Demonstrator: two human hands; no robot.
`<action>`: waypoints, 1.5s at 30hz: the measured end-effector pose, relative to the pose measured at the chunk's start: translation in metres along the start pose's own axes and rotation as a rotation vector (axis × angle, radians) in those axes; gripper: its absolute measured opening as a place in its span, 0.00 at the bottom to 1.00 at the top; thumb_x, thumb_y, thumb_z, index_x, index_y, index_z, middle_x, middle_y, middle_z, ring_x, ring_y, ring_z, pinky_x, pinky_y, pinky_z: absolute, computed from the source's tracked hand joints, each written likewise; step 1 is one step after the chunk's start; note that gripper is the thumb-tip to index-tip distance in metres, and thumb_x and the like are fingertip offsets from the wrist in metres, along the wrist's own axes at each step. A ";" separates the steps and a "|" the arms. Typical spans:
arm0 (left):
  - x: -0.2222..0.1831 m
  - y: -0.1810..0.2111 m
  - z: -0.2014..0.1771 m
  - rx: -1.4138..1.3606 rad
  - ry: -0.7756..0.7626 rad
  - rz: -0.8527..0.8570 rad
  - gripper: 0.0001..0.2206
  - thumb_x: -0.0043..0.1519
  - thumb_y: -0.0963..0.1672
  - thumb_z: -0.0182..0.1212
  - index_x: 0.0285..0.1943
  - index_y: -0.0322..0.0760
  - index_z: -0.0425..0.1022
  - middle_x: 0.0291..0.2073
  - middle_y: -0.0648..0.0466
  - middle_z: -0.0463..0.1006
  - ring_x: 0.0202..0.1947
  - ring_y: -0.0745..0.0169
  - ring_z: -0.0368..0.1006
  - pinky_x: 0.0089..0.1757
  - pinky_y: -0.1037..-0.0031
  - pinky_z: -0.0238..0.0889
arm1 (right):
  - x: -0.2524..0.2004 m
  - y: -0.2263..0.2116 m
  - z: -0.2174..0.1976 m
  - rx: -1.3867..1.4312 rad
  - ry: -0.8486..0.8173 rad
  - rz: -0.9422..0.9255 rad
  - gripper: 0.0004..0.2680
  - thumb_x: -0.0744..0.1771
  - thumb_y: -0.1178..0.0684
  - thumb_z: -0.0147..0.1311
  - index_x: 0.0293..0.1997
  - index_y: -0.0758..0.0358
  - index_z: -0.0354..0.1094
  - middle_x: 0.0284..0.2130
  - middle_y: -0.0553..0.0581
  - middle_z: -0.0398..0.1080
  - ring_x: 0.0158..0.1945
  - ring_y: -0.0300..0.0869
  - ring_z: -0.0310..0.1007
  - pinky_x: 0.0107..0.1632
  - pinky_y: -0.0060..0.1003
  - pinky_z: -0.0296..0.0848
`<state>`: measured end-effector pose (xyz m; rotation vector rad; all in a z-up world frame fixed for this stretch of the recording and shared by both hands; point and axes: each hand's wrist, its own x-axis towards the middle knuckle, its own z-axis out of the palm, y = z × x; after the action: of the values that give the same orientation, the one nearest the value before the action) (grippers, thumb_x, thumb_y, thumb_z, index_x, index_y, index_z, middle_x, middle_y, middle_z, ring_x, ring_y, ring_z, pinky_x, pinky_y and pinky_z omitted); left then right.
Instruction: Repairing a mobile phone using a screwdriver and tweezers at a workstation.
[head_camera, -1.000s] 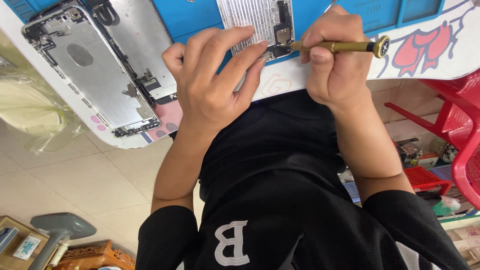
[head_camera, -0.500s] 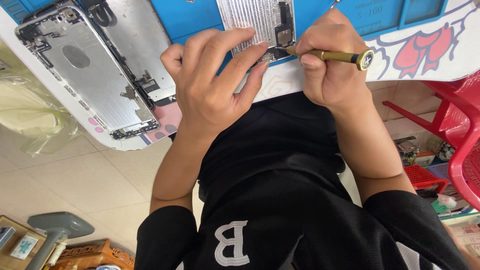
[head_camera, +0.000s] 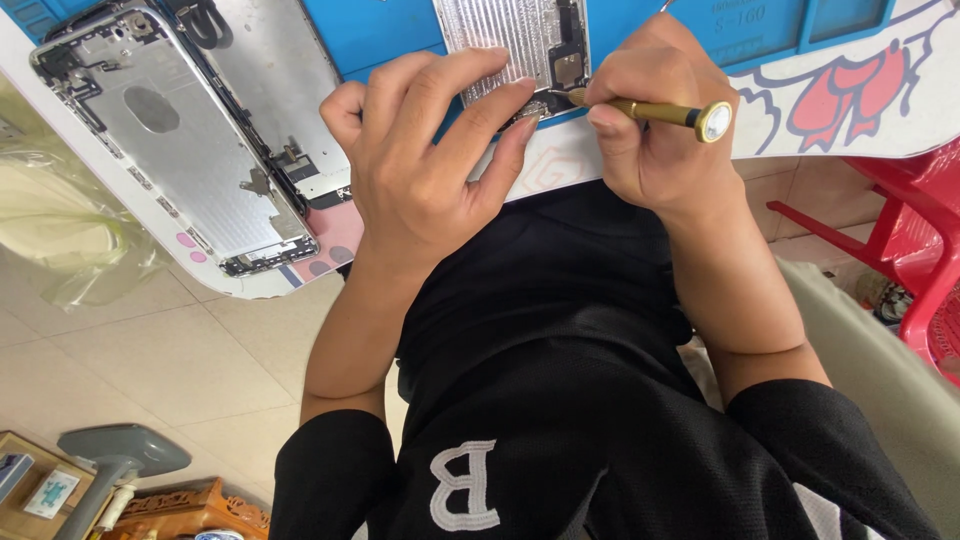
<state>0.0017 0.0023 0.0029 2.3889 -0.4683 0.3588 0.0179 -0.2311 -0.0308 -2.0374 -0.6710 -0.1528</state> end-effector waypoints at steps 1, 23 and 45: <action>0.003 0.002 -0.001 -0.001 0.002 0.000 0.10 0.64 0.45 0.73 0.53 0.45 0.83 0.54 0.64 0.76 0.53 0.64 0.69 0.53 0.68 0.48 | 0.002 -0.001 -0.001 0.002 -0.003 0.005 0.08 0.76 0.50 0.53 0.51 0.65 0.64 0.36 0.56 0.73 0.38 0.46 0.71 0.42 0.37 0.69; -0.011 -0.005 -0.004 0.000 0.009 0.036 0.10 0.66 0.45 0.70 0.55 0.45 0.81 0.57 0.63 0.74 0.57 0.62 0.69 0.56 0.63 0.48 | 0.087 -0.097 -0.054 -0.683 -0.422 -0.213 0.12 0.68 0.48 0.71 0.36 0.60 0.71 0.26 0.49 0.71 0.29 0.42 0.72 0.32 0.35 0.66; -0.013 -0.004 -0.005 -0.026 0.028 0.049 0.10 0.65 0.44 0.70 0.54 0.45 0.82 0.58 0.61 0.74 0.58 0.62 0.69 0.57 0.63 0.49 | 0.084 -0.103 -0.063 -1.139 -0.560 -0.341 0.10 0.71 0.43 0.59 0.33 0.51 0.67 0.22 0.37 0.65 0.27 0.29 0.67 0.31 0.24 0.62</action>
<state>-0.0088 0.0116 -0.0008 2.3469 -0.5168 0.4056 0.0448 -0.2089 0.1121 -3.0708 -1.5287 -0.1847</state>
